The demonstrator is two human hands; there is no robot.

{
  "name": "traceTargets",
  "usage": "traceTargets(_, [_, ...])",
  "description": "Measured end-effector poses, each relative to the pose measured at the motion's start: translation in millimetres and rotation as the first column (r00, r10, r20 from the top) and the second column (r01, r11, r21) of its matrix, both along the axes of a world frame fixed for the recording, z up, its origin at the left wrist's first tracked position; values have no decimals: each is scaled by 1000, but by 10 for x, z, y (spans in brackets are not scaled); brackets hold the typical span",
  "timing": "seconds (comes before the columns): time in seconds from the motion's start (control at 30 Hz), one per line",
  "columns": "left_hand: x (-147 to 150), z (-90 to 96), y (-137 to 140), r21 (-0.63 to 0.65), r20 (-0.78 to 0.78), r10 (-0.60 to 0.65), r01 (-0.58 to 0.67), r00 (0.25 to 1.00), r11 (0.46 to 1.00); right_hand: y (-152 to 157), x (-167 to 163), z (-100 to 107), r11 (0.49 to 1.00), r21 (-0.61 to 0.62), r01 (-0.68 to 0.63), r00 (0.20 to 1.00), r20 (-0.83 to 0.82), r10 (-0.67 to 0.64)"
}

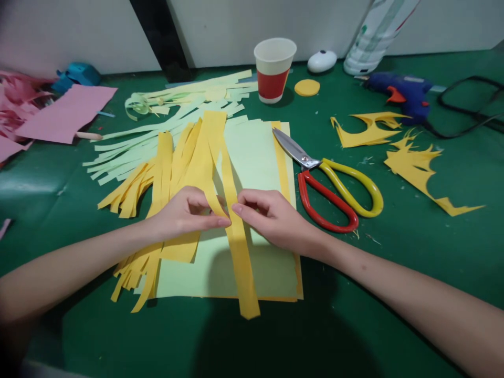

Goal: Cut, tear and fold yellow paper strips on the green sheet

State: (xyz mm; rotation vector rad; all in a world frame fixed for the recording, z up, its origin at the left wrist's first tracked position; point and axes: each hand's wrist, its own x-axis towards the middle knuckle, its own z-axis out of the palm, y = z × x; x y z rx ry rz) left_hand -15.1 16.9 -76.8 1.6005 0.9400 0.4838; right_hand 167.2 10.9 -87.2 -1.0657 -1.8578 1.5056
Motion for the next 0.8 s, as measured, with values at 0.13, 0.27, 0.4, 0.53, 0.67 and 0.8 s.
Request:
traceTargets(0.13, [4,-23,-4,8,18,35,-35,999,999,7,1,-12,999,-52,7,1000,-25,-8])
traceTargets(0.27, [1,-34,-1,-10,25,53,-52,998,999,18,-5,9,1000,-21,-18,999,-28,17])
traceTargets(0.4, [1,-9,4,-14,-30,-69,69,997,998,17,-9,25,1000,18,-18,1000,-16,19])
traceTargets(0.53, [2,5,8,-2,-37,-75,75,997,997,10,-12,1,1000,24,2,1000,-2,-2])
traceTargets(0.67, [-2,-13,1,1,-23,-23,24,999,1000,0,-13,-29,997,-64,48,999,-17,-49])
traceTargets(0.8, [0,-26,-10,-24,31,45,-44,999,999,-4,1,-27,993,-113,23,998,-60,-30])
